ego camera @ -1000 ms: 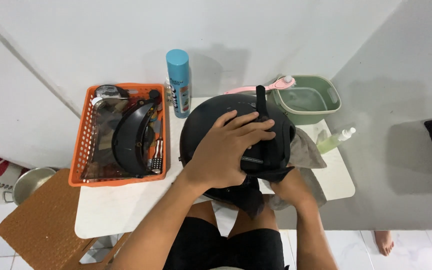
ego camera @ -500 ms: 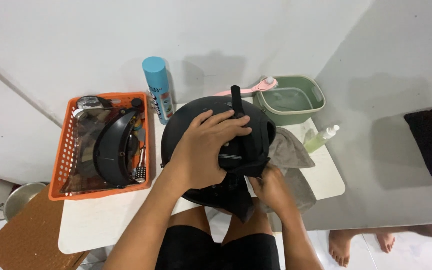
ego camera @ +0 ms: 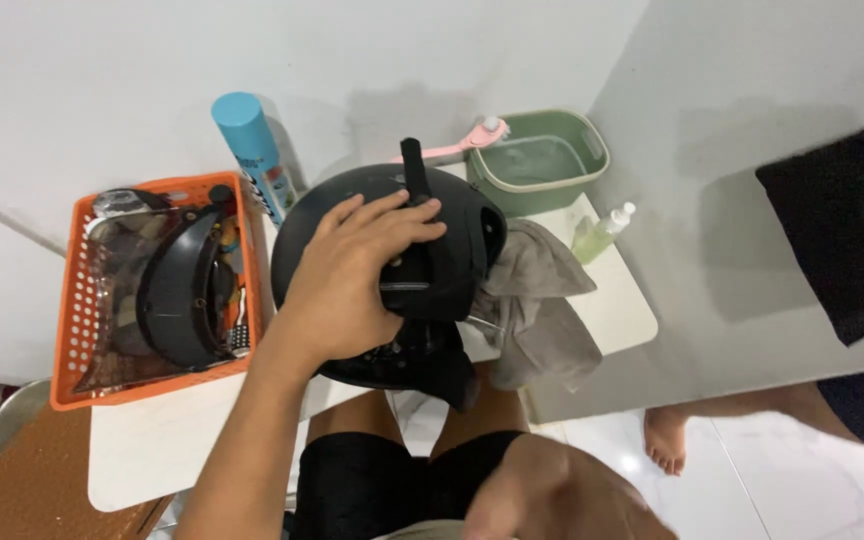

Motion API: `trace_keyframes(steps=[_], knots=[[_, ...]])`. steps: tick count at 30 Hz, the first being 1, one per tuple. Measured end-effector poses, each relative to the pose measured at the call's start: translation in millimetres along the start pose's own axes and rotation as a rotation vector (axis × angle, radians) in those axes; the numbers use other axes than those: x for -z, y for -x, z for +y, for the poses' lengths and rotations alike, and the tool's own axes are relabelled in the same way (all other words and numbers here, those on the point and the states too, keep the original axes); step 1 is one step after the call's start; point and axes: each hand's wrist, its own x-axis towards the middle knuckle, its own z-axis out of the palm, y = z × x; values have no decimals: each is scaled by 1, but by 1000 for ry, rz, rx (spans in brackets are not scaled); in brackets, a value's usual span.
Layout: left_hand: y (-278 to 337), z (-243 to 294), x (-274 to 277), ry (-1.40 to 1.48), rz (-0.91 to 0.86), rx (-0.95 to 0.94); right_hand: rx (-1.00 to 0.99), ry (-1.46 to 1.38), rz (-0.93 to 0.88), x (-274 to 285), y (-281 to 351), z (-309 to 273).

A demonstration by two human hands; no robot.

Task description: The person wipes the exterior of a black motorcycle helmet using a grey cloth. They apply a cleaning liquid from a bottle onto the cloth and continue to wipe the helmet's surface, focusing on the front and side areas.

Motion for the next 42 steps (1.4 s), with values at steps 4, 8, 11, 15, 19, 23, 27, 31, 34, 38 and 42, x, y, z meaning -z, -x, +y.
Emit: trace_keyframes(steps=[4,8,11,15,19,23,27,31,34,38,42], knots=[[1,4,-1,-10,-19,11,160,-135,44,38,78,54],[5,7,-1,-10,4,-5,310,-265,70,39,93,113],[6,7,-2,-8,6,-8,423,-352,100,19,78,154],[4,8,-4,-15,1,-17,589,-488,173,-30,38,209],[4,9,-5,-31,-1,-17,748,-620,241,-86,-17,236],[8,7,-4,-49,-8,-21,887,-751,297,-125,-65,229],[10,8,-2,-43,-2,2,1032,-837,324,-103,-94,167],[16,2,1,-1,25,-14,1217,-260,1104,-59,-108,63],[17,0,0,20,37,-24,733,405,1786,-26,-102,59],[14,-1,-2,24,38,-46,212,303,1665,21,-124,85],[13,0,-5,0,46,-61,38,313,1607,49,-154,102]])
